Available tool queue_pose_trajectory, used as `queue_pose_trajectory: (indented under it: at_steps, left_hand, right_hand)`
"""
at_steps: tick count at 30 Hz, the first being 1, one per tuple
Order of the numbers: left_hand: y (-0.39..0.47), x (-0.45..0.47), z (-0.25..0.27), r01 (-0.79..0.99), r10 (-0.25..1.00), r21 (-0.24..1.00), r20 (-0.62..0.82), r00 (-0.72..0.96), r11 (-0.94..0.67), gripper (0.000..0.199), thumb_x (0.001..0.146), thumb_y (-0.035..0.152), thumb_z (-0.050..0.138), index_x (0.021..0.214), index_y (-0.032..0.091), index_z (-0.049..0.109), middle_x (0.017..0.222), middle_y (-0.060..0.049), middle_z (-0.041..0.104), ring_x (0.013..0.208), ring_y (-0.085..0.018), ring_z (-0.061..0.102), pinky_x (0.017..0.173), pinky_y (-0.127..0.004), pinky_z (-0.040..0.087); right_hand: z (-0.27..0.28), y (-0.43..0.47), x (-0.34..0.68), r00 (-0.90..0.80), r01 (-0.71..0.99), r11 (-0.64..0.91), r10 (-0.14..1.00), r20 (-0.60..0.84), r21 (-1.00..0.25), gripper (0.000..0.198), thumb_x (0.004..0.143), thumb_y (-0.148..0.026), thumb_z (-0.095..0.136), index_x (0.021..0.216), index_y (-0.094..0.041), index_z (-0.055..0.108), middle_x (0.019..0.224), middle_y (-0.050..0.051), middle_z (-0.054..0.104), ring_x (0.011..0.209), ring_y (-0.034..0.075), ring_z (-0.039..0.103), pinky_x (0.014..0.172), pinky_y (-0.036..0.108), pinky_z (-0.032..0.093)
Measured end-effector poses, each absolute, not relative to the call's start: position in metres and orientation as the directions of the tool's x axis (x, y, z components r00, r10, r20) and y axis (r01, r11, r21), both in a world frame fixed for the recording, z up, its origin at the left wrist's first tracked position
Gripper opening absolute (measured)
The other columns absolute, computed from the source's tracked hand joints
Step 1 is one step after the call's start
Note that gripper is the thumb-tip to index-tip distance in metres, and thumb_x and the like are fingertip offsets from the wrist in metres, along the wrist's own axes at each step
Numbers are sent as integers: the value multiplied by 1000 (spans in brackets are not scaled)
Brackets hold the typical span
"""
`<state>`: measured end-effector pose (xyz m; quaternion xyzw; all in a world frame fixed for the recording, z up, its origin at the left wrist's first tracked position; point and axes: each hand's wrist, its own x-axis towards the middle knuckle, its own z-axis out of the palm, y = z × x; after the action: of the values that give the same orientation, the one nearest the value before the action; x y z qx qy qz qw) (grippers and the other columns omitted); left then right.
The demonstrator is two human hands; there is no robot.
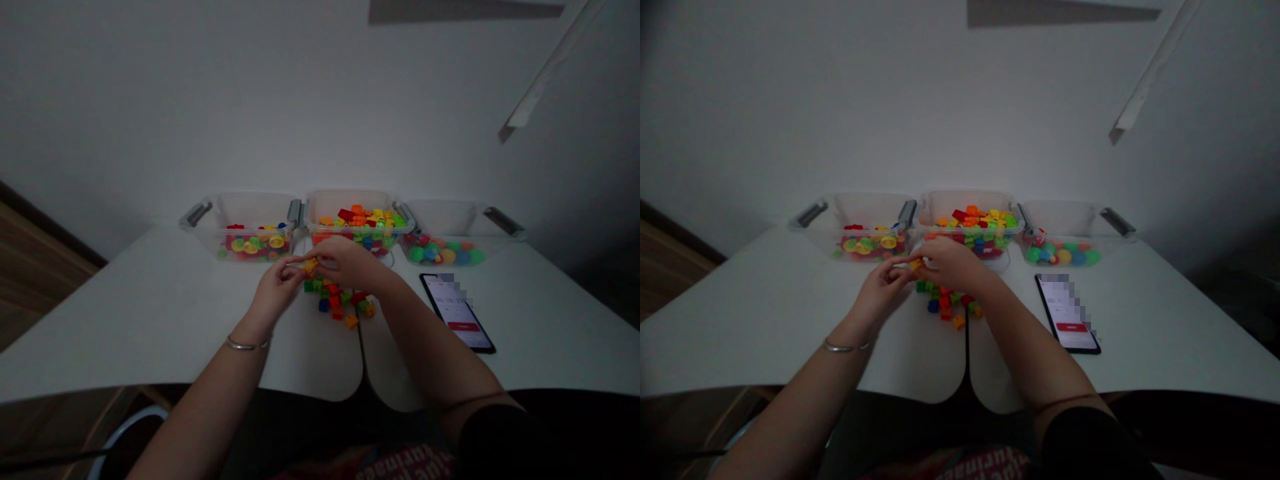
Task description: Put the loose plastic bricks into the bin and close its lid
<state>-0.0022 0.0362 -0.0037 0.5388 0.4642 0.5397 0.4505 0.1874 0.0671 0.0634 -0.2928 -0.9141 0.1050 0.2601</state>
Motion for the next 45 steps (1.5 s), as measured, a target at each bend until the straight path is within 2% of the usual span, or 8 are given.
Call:
queue_pose_trajectory:
  at_steps: [6, 11, 15, 19, 25, 37, 41, 45]
  left_hand:
    - [35, -8, -13, 309, 957, 909, 290, 16, -280, 28, 82, 34, 68, 105, 18, 68, 79, -4, 74, 75, -18, 69, 65, -28, 51]
    - [37, -16, -15, 615, 883, 662, 451, 128, -428, 23, 85, 24, 62, 105, 19, 72, 100, -8, 76, 97, -24, 68, 90, -40, 53]
    - [42, -22, -19, 705, 853, 510, 446, 272, -492, 30, 86, 20, 59, 114, 20, 72, 120, -11, 73, 113, -28, 64, 105, -50, 47]
    - [46, -24, -28, 746, 851, 432, 388, 353, -507, 38, 90, 21, 53, 125, 20, 68, 139, -13, 63, 129, -29, 56, 113, -54, 40]
    - [47, -25, -35, 794, 862, 358, 329, 384, -491, 45, 90, 26, 52, 133, 16, 62, 146, -16, 57, 136, -31, 50, 117, -55, 35]
    - [41, -24, -22, 869, 895, 310, 353, 271, -385, 32, 90, 21, 50, 108, 18, 76, 104, -14, 73, 100, -31, 65, 96, -50, 50]
    - [40, -24, -22, 882, 900, 298, 355, 253, -365, 36, 86, 17, 52, 114, 17, 74, 108, -13, 73, 101, -31, 65, 96, -49, 50]
    - [40, -23, -20, 895, 915, 289, 321, 244, -340, 41, 83, 15, 53, 118, 18, 74, 115, -12, 73, 107, -31, 65, 100, -47, 49]
  right_hand:
    - [78, 68, 203, -368, 604, 685, 693, 620, -408, 21, 84, -24, 62, 105, -20, 68, 102, 7, 72, 93, 22, 65, 87, 36, 49]
    - [82, 75, 218, -72, 655, 596, 662, 746, -465, 11, 87, -28, 57, 94, -22, 62, 100, 6, 70, 89, 21, 65, 86, 37, 50]
    - [77, 84, 227, 55, 697, 510, 662, 747, -503, 11, 87, -30, 56, 94, -24, 62, 99, 5, 70, 87, 22, 67, 87, 39, 50]
    - [71, 92, 233, 90, 769, 413, 685, 723, -487, 13, 86, -31, 57, 94, -23, 64, 96, 6, 72, 93, 26, 66, 91, 44, 47]
    - [63, 98, 233, 97, 836, 315, 722, 685, -450, 12, 86, -31, 60, 91, -25, 69, 92, 6, 75, 92, 28, 66, 94, 50, 44]
    - [62, 100, 235, 73, 850, 270, 789, 610, -452, 24, 89, -35, 56, 95, -24, 76, 95, 8, 77, 96, 30, 68, 96, 51, 43]
    - [65, 96, 232, 67, 842, 299, 769, 635, -450, 24, 88, -31, 58, 102, -23, 75, 102, 9, 77, 100, 31, 66, 96, 51, 43]
    - [70, 90, 227, 54, 819, 409, 643, 764, -402, 25, 88, -28, 57, 107, -22, 71, 108, 9, 74, 101, 28, 65, 98, 49, 43]
